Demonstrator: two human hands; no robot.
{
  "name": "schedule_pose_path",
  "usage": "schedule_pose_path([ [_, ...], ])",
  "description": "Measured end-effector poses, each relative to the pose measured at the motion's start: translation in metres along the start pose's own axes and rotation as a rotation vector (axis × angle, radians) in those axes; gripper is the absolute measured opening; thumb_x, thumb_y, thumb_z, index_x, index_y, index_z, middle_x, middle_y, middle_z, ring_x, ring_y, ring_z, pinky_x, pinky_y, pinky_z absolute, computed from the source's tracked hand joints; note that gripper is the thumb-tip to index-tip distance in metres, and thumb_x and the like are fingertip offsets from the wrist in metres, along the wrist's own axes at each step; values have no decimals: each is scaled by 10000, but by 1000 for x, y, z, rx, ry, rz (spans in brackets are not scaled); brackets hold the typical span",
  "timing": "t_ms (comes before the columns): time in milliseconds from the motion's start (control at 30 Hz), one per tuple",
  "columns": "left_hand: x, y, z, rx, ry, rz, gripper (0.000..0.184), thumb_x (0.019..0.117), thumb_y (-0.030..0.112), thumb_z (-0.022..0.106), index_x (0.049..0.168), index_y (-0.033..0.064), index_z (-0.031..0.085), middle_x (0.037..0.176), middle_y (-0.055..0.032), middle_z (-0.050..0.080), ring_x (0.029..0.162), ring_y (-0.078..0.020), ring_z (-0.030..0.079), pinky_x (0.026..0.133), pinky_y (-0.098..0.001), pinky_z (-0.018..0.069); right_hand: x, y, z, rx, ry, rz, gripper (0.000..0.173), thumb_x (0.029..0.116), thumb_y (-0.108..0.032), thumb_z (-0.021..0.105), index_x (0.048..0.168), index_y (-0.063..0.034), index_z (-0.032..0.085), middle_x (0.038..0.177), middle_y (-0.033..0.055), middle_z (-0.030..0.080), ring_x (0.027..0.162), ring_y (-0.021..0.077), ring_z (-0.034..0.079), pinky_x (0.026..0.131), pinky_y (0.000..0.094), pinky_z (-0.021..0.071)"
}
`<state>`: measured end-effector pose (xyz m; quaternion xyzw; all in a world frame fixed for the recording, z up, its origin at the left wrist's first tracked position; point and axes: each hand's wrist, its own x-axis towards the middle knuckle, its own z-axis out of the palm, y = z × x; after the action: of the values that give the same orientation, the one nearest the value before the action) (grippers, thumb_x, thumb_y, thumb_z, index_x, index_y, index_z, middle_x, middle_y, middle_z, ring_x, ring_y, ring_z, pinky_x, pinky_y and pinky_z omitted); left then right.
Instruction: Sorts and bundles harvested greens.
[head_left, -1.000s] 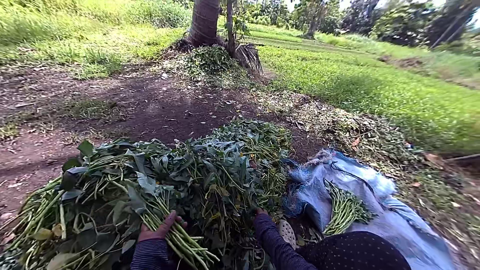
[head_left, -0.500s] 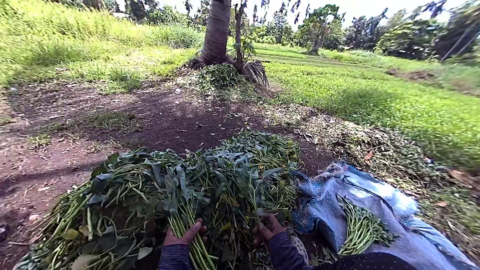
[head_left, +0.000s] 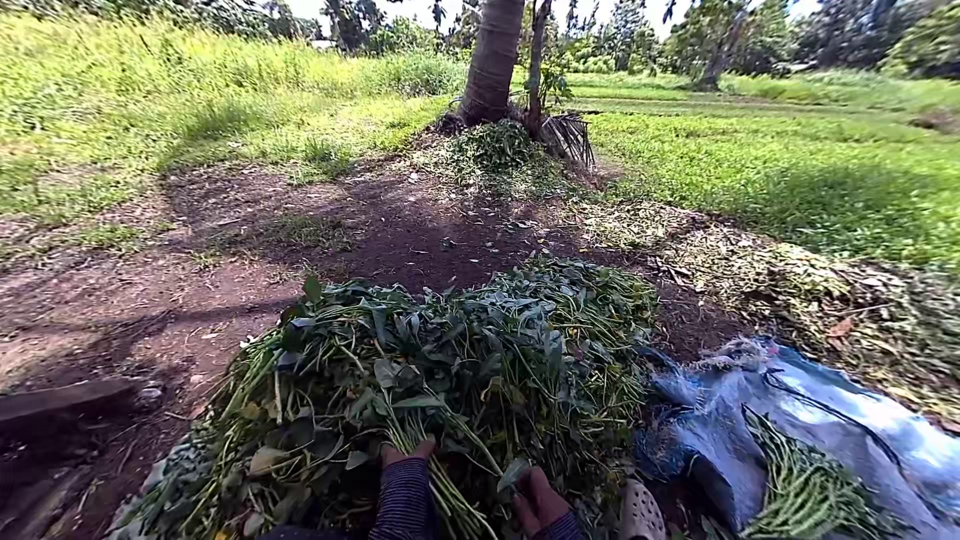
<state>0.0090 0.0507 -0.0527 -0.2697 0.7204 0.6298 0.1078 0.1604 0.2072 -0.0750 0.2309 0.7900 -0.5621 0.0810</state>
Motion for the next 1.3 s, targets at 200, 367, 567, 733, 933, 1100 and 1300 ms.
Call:
schedule_pose_path([
  [200,-20,8,-1,-164,-158,-102,780,901,-20,741,1498,-2,240,863,-194,620,601,-241,670,524,-383,590,0,4,-1,-101,56,-64,340,1026,-101,550,1304,94,536,1085,249,700,935,355,735,902,503,593],
  [367,-38,12,4,14,-357,-58,923,852,82,841,1542,17,231,1140,-252,626,853,-304,709,698,-441,620,-11,-3,7,-282,84,-288,265,999,-44,563,1187,133,624,1082,292,696,997,420,714,925,539,567],
  [567,-36,6,3,223,-416,85,710,825,59,851,1390,-69,441,1087,-166,695,905,-193,721,832,-353,606,2,-19,5,96,-277,116,420,1096,-252,484,1395,42,497,1103,217,696,876,304,703,826,478,575],
  [733,-42,2,-2,200,-547,134,662,785,-10,846,1341,-64,490,1046,-106,749,939,-162,736,891,-322,597,13,-13,22,453,-312,258,468,1111,-357,390,1378,10,507,951,147,665,733,234,652,685,437,567],
  [933,-39,5,-10,175,-612,160,768,793,-74,800,1430,-53,373,1001,-93,759,886,-150,750,847,-291,609,10,-40,19,606,-79,338,293,1115,-136,407,1285,86,497,1053,157,615,820,165,600,782,355,529],
  [1100,-33,7,-7,95,-455,149,565,850,-56,770,1324,-84,463,943,-130,731,754,-200,739,700,-338,637,13,-17,18,185,-86,156,398,1099,-193,457,1350,108,523,1191,271,653,1098,315,653,1016,465,499],
  [1300,-6,28,-18,320,-79,164,782,880,169,831,1463,-97,383,1396,-285,541,1279,-315,563,1097,-440,439,-9,13,22,-278,-203,-33,355,1065,-208,527,1236,89,618,1041,291,716,1033,443,705,967,615,513],
])
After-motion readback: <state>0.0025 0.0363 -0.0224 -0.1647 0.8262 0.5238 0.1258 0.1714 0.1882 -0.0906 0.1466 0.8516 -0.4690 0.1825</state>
